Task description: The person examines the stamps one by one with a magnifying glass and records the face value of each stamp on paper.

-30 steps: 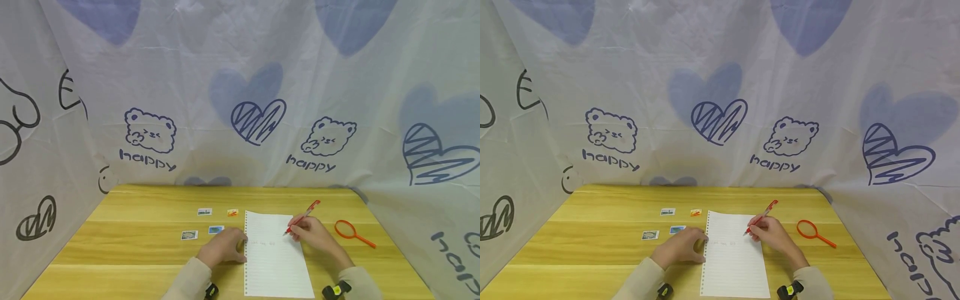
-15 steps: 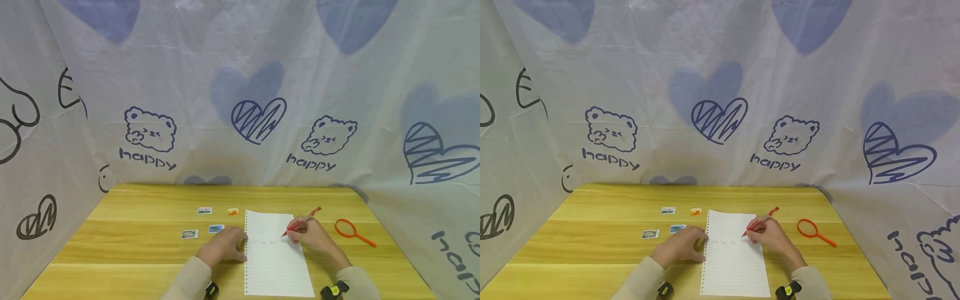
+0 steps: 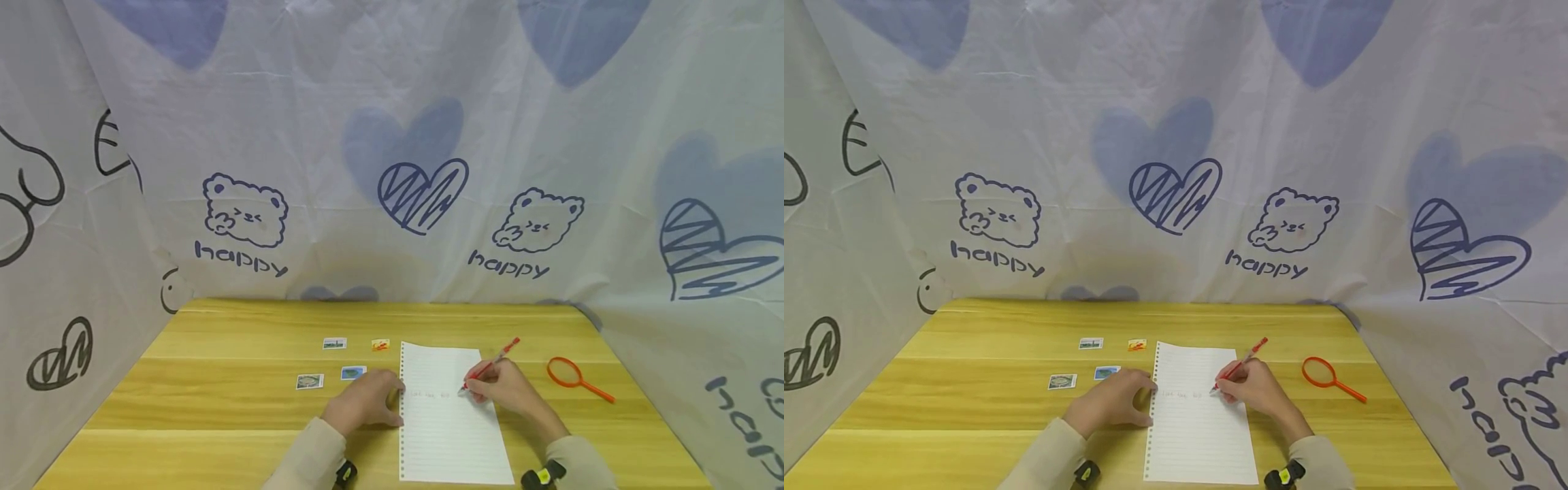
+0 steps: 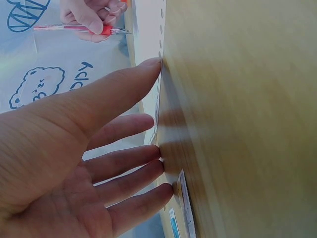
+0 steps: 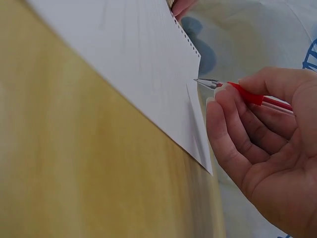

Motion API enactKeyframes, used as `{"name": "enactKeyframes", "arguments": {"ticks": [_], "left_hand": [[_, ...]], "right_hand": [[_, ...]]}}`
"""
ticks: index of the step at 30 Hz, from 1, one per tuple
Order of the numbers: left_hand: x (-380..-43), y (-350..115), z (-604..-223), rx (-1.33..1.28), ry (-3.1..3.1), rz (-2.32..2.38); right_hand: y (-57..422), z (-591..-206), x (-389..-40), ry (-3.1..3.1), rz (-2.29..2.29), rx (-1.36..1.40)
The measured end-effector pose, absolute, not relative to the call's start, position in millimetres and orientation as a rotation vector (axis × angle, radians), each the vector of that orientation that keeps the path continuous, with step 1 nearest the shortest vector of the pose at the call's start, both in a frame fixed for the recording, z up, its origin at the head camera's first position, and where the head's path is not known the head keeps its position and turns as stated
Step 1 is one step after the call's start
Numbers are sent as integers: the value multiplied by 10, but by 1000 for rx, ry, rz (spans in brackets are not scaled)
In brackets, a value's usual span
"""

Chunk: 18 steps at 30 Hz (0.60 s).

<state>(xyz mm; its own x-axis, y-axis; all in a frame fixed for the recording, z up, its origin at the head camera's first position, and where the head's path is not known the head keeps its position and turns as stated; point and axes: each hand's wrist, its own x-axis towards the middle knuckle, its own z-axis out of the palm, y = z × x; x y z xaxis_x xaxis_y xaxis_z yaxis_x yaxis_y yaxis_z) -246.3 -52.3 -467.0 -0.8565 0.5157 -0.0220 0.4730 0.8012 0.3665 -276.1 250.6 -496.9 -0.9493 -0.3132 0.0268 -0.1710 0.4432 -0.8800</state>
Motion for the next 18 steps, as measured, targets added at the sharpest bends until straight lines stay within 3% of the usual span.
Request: {"name": "enactKeyframes", "arguments": {"ticks": [18], "left_hand": [[-2452, -529, -4642, 827, 2863, 541]], "right_hand": [[2479, -4992, -2769, 2611, -1437, -463]]}}
